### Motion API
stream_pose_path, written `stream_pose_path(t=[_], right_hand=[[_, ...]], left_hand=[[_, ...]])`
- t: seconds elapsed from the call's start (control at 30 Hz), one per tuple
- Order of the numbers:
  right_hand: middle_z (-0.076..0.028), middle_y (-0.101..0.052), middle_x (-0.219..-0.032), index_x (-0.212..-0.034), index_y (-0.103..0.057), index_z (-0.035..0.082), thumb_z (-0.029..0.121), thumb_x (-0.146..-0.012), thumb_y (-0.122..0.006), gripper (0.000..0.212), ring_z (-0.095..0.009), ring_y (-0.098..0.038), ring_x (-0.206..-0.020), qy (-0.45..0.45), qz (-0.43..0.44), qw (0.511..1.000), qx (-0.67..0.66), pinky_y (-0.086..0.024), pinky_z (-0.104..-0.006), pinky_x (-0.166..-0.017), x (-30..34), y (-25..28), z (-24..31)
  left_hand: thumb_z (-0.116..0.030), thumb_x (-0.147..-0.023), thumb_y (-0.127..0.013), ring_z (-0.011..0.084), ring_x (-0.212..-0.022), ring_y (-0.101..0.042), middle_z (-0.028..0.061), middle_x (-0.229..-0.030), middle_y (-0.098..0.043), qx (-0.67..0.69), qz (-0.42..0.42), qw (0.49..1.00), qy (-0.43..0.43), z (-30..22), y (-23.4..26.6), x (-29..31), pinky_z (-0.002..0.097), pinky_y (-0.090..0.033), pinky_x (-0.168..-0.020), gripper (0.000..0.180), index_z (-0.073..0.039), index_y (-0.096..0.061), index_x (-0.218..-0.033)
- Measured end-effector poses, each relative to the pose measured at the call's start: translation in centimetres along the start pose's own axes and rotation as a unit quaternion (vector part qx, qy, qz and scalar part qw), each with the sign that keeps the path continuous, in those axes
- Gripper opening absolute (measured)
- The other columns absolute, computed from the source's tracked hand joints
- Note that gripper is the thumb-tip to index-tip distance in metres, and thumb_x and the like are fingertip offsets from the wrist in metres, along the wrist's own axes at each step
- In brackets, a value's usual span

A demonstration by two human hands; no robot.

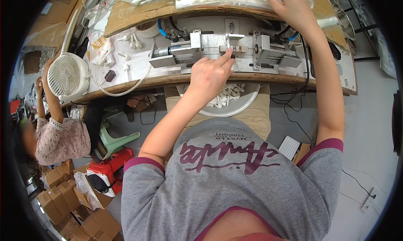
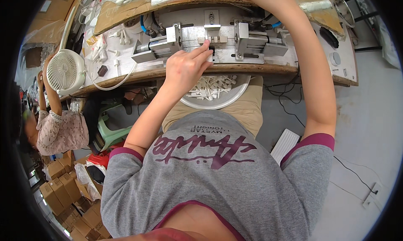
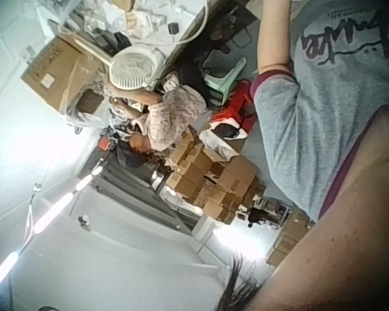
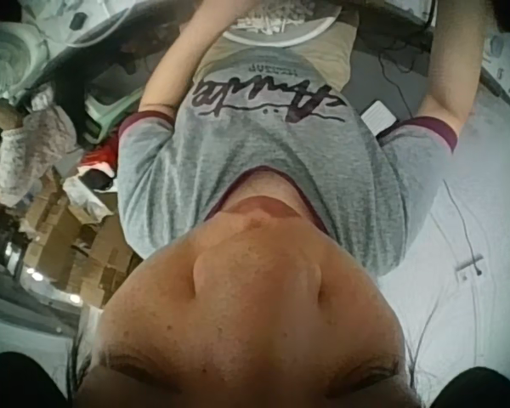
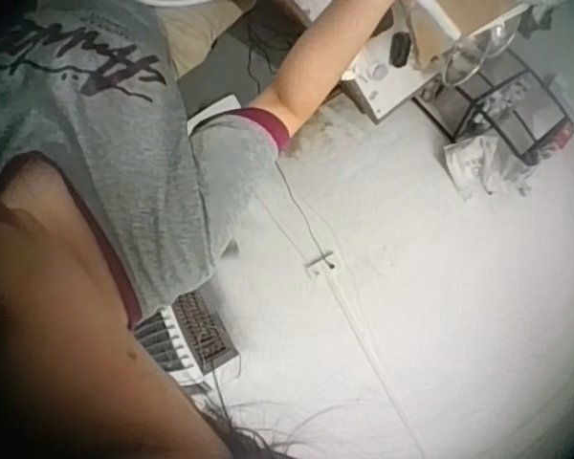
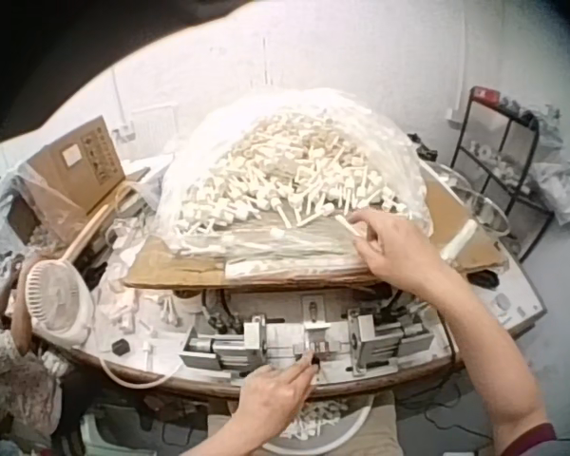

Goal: Manually assemble small white plastic components using a workbench fixture.

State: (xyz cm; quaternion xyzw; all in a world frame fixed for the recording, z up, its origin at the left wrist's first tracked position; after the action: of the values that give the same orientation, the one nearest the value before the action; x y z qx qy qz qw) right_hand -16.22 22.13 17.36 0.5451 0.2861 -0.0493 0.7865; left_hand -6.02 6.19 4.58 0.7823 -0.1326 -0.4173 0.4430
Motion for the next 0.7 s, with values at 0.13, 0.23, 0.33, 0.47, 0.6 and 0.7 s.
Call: stream_pose_path(t=[0.13, 0.23, 0.33, 0.47, 0.6, 0.7], right_hand=[[-0.011, -0.066, -0.087, -0.116, -0.061, 0.002, 0.017, -0.091, -0.062, 0.029, -0.023, -0.063, -0.081, -0.187, -0.008, 0.949, -0.255, -0.048, -0.0318, -0.072, 2.9, 0.1, -1.8], [0.007, -0.057, -0.07, -0.111, -0.065, 0.008, 0.023, -0.091, -0.071, 0.026, 0.0, -0.046, -0.063, -0.25, -0.068, 0.899, -0.352, -0.031, -0.0161, -0.056, 6.4, -0.9, -1.2], [0.003, -0.06, -0.069, -0.104, -0.06, 0.005, 0.021, -0.088, -0.075, 0.027, -0.004, -0.052, -0.064, -0.195, -0.07, 0.908, -0.364, -0.039, -0.0201, -0.058, 8.5, -2.9, 2.0], [-0.007, -0.065, -0.077, -0.094, -0.054, 0.002, 0.021, -0.092, -0.067, 0.024, -0.014, -0.061, -0.069, -0.195, 0.0, 0.914, -0.355, -0.047, -0.0271, -0.063, 11.2, -6.2, 5.2], [-0.009, -0.064, -0.084, -0.1, -0.056, 0.001, 0.02, -0.096, -0.061, 0.02, -0.014, -0.059, -0.077, -0.245, 0.04, 0.89, -0.382, -0.047, -0.0271, -0.072, 12.0, -7.1, 4.5], [-0.004, -0.06, -0.098, -0.11, -0.058, 0.002, 0.011, -0.092, -0.056, 0.021, -0.01, -0.053, -0.086, -0.305, 0.06, 0.825, -0.473, -0.044, -0.0266, -0.082, 12.9, -6.7, 2.5]], left_hand=[[-0.017, -0.072, -0.08, 0.0201, -0.061, -0.065, 0.0042, -0.118, -0.071, -0.015, 0.011, 1.0, 0.013, 0.1, -0.2, 0.0, 0.0297, -0.052, -0.058, 0.026, -0.009, -0.074, -0.096], [-0.019, -0.072, -0.081, 0.0193, -0.063, -0.067, 0.0043, -0.114, -0.071, 0.0, 0.016, 1.0, 0.017, 0.2, 0.2, 0.0, 0.0289, -0.053, -0.059, 0.03, -0.009, -0.073, -0.099], [-0.02, -0.072, -0.084, 0.0176, -0.067, -0.068, 0.0046, -0.106, -0.072, 0.107, -0.031, 0.992, 0.055, 0.3, 2.2, -0.9, 0.0275, -0.054, -0.062, 0.039, -0.008, -0.069, -0.106], [-0.01, -0.073, -0.084, 0.0156, -0.079, -0.071, 0.0065, -0.099, -0.07, 0.239, -0.126, 0.959, 0.082, 0.2, 4.6, -1.7, 0.0266, -0.056, -0.07, 0.045, -0.003, -0.063, -0.112], [-0.002, -0.076, -0.079, 0.0175, -0.085, -0.071, 0.0081, -0.104, -0.069, 0.271, -0.083, 0.951, 0.125, 1.0, 4.3, -1.1, 0.0292, -0.057, -0.073, 0.038, -0.004, -0.066, -0.111], [-0.003, -0.078, -0.077, 0.019, -0.082, -0.07, 0.0097, -0.11, -0.069, 0.229, -0.041, 0.965, 0.117, 1.6, 3.4, 0.4, 0.0305, -0.057, -0.071, 0.031, -0.005, -0.069, -0.108]])
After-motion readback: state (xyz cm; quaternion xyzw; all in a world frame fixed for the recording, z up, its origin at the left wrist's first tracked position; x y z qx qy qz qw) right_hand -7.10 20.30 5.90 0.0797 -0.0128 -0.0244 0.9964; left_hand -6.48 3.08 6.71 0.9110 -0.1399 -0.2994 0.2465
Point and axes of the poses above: each hand's wrist, its own x-axis away from the middle knuckle, its own y-axis out of the back of the hand, z = x × y, the point moved 10 cm from there along -x, towards the middle knuckle
